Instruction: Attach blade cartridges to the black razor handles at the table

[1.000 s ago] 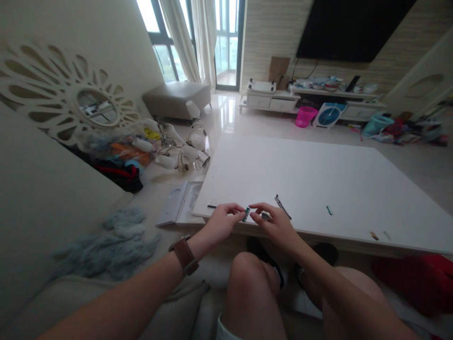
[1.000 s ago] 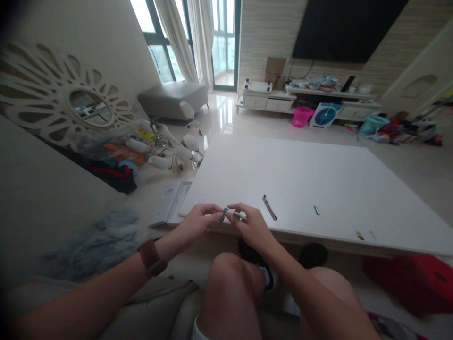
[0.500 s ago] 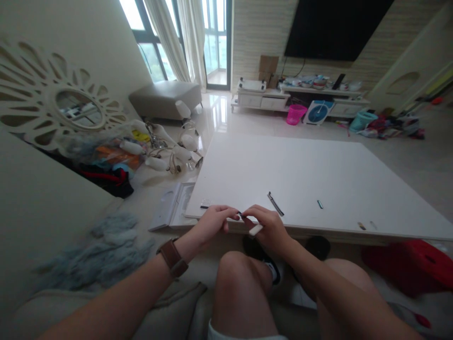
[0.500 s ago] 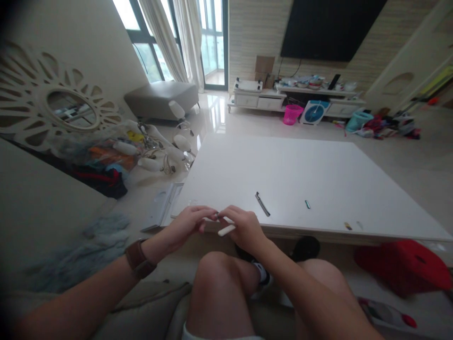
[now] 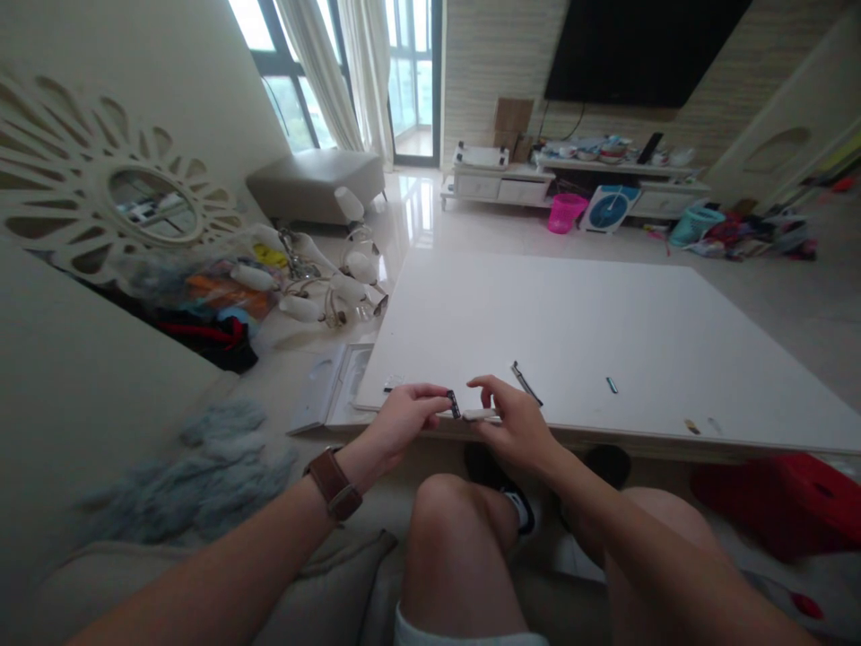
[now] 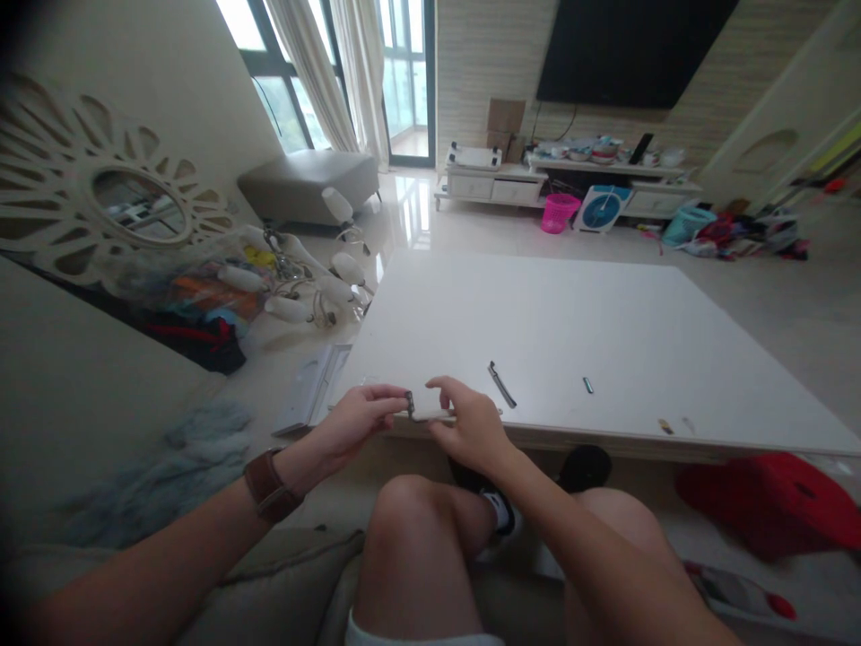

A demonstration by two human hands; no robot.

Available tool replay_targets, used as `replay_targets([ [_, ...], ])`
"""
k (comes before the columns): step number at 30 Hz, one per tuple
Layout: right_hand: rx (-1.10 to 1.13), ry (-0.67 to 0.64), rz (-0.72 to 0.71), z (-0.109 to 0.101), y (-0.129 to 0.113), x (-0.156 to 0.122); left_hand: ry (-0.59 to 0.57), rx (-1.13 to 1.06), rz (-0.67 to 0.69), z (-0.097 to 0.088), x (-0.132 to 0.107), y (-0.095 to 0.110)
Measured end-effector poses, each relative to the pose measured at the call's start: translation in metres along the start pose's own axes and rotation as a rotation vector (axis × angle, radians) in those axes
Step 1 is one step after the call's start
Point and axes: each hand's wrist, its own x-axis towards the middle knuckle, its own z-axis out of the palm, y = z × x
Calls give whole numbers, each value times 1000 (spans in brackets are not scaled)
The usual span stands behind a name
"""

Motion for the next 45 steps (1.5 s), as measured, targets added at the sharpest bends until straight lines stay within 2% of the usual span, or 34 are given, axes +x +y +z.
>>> replay_targets([
  [3,67,-7,75,-3,-1,2,2,0,19,1,0,0],
  [8,143,-43,18,-4,-7,3,-34,-41,22,3,-3,3],
  [15,121,-77,-9,3,-7,3,-62,-87,24,4,-4,5],
  [23,67,-74,3,3,-3,2,-61,-31,47,5,-5,6],
  [32,45,-85,-2,6,-1,3,-14,2,57,5,-4,6],
  [39,56,-34,-6,5,-3,1,-16,-1,76,3,-4,5],
  [45,40,-59,3,6,-3,1,24,2,67,3,-3,4],
])
